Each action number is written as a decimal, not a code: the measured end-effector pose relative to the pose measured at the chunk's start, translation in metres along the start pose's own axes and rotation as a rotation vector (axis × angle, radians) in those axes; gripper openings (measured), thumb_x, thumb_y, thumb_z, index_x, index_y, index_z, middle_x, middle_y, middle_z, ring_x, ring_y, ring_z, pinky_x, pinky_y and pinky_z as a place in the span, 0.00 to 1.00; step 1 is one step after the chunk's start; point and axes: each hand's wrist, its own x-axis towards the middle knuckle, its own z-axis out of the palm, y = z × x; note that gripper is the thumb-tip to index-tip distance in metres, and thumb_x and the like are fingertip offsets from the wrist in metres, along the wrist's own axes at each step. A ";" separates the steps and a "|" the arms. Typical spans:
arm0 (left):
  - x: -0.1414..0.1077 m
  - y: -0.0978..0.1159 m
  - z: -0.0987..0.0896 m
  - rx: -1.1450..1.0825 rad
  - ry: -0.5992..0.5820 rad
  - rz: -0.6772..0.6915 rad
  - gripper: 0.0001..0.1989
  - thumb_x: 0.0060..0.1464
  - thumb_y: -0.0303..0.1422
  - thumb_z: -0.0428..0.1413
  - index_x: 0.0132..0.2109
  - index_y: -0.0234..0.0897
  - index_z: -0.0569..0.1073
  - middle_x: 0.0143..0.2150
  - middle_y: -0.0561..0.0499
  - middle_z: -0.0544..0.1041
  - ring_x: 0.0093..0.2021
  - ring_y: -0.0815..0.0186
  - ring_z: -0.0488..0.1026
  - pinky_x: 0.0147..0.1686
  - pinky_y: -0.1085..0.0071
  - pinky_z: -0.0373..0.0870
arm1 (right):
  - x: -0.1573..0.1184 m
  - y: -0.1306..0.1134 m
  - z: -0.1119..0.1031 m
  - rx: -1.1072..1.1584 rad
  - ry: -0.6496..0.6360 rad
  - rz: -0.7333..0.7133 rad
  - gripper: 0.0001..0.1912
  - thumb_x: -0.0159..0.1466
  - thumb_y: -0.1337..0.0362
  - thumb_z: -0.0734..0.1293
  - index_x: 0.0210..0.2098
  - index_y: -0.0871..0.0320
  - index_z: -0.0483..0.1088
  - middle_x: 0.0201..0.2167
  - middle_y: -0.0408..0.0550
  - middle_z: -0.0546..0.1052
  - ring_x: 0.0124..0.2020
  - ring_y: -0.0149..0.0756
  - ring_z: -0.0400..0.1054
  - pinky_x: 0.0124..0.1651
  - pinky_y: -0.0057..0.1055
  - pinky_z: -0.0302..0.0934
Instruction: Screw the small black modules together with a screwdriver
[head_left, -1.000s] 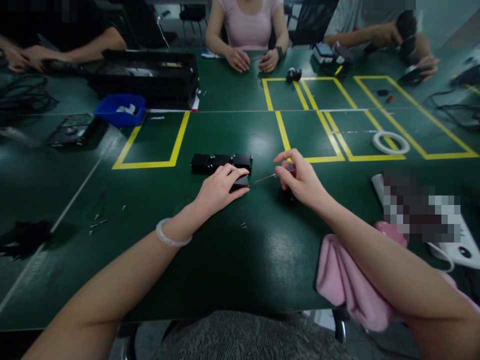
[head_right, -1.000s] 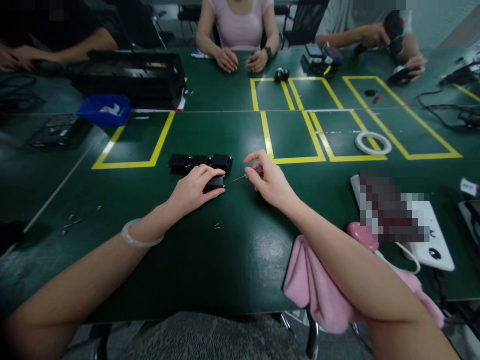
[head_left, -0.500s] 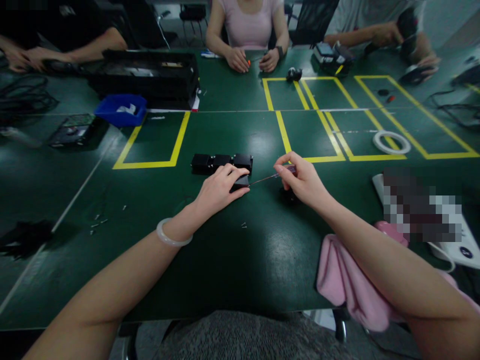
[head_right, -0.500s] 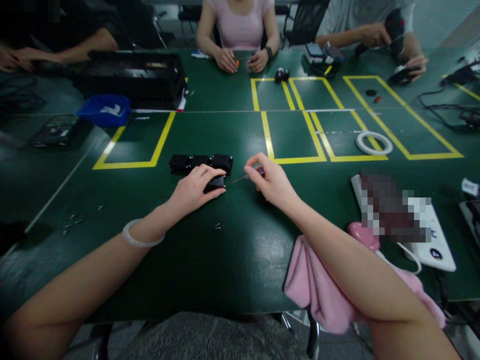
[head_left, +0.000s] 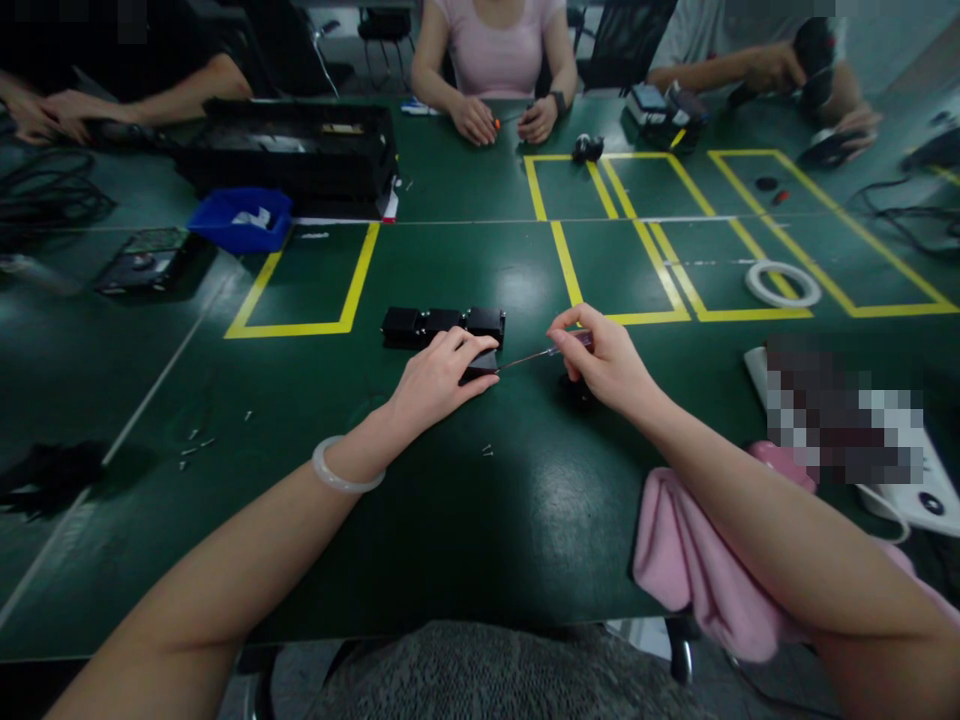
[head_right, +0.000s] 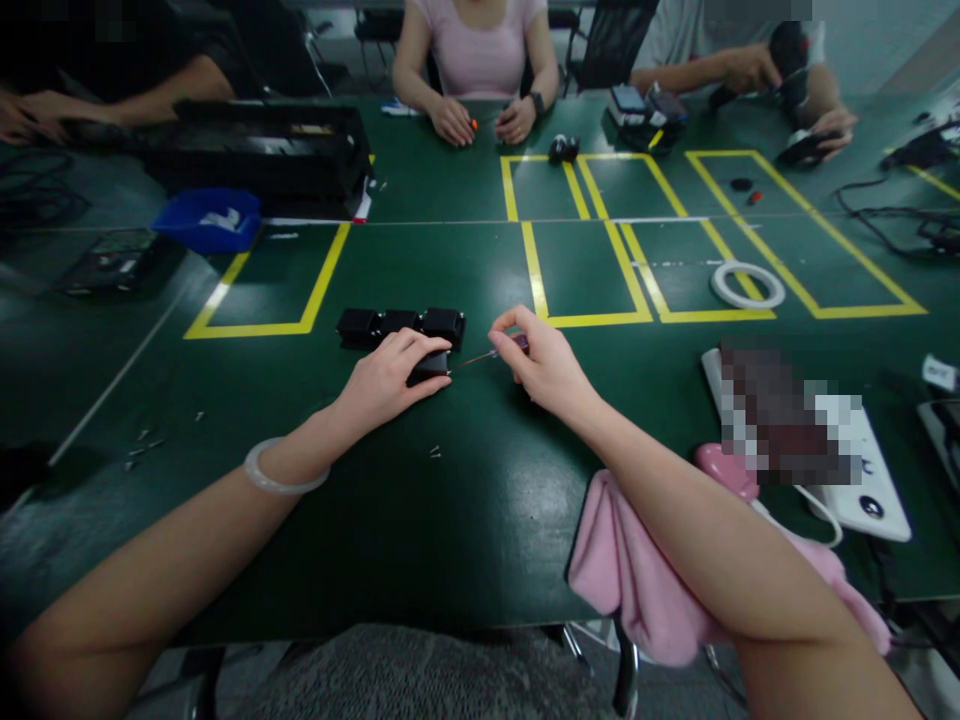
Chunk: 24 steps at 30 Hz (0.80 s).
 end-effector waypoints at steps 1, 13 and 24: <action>0.000 0.000 0.000 -0.001 -0.001 0.000 0.21 0.68 0.40 0.61 0.64 0.41 0.71 0.57 0.43 0.76 0.57 0.51 0.74 0.52 0.57 0.76 | 0.000 0.000 0.000 0.005 0.008 -0.012 0.05 0.74 0.59 0.65 0.44 0.53 0.64 0.20 0.33 0.64 0.17 0.27 0.59 0.24 0.30 0.51; 0.000 0.000 0.001 -0.001 -0.002 -0.005 0.21 0.68 0.40 0.61 0.64 0.42 0.71 0.57 0.44 0.76 0.57 0.51 0.74 0.52 0.57 0.76 | 0.000 -0.003 0.000 -0.005 0.003 -0.010 0.05 0.74 0.60 0.64 0.44 0.53 0.65 0.20 0.33 0.66 0.17 0.28 0.59 0.25 0.31 0.51; 0.000 0.000 0.000 -0.004 -0.008 -0.009 0.21 0.68 0.41 0.60 0.64 0.42 0.70 0.57 0.44 0.76 0.57 0.51 0.74 0.51 0.58 0.76 | -0.001 -0.005 0.001 0.000 0.006 -0.015 0.05 0.73 0.59 0.65 0.43 0.53 0.65 0.20 0.33 0.65 0.18 0.28 0.60 0.25 0.30 0.51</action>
